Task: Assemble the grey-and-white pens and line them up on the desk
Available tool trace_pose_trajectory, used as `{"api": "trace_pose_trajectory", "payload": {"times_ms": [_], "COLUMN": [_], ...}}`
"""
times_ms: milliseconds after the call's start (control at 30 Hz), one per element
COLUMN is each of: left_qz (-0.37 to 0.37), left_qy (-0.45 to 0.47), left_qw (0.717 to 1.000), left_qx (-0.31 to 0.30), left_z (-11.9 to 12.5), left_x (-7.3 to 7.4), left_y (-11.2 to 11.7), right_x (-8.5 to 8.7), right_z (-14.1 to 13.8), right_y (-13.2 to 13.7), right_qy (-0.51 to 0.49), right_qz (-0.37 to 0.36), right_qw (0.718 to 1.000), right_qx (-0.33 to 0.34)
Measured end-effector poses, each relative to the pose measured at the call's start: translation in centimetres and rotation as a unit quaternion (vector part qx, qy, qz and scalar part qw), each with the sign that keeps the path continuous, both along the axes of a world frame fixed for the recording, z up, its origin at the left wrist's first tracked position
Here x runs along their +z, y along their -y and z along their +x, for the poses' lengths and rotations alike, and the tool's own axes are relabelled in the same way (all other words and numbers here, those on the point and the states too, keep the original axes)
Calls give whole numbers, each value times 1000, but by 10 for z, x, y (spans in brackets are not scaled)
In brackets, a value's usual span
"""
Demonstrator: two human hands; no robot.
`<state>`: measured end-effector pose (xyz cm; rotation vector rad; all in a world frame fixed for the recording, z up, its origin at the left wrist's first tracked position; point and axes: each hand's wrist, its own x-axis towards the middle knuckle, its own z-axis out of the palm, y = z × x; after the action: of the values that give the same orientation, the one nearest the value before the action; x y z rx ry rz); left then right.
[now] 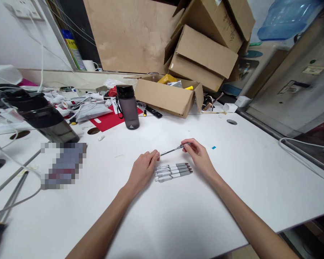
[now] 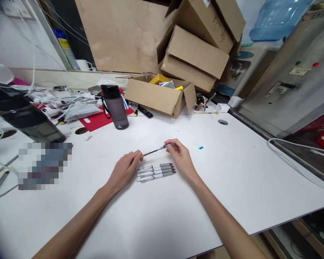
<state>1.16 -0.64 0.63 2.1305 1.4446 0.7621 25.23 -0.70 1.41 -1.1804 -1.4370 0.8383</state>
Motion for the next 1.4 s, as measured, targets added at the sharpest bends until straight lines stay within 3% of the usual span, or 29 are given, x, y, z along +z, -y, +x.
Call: {"api": "trace_pose_trajectory", "payload": {"times_ms": [733,1000,1400], "left_qz": [-6,9,9], "left_qy": [15,19,14], "left_qw": [1000,999,999], "left_qx": [-18,-27,-34], "left_z": [0,0,2], "left_x": [1,3,4], "left_y": [-1,0,1], "right_x": [7,5,8], "right_z": [10,0,-10], "right_y": [1,7,15], "right_qy": [-7,72,84], "right_qz": [5,10,-24], "right_qw": [999,997,995], "right_qx": [-51,7,46]}}
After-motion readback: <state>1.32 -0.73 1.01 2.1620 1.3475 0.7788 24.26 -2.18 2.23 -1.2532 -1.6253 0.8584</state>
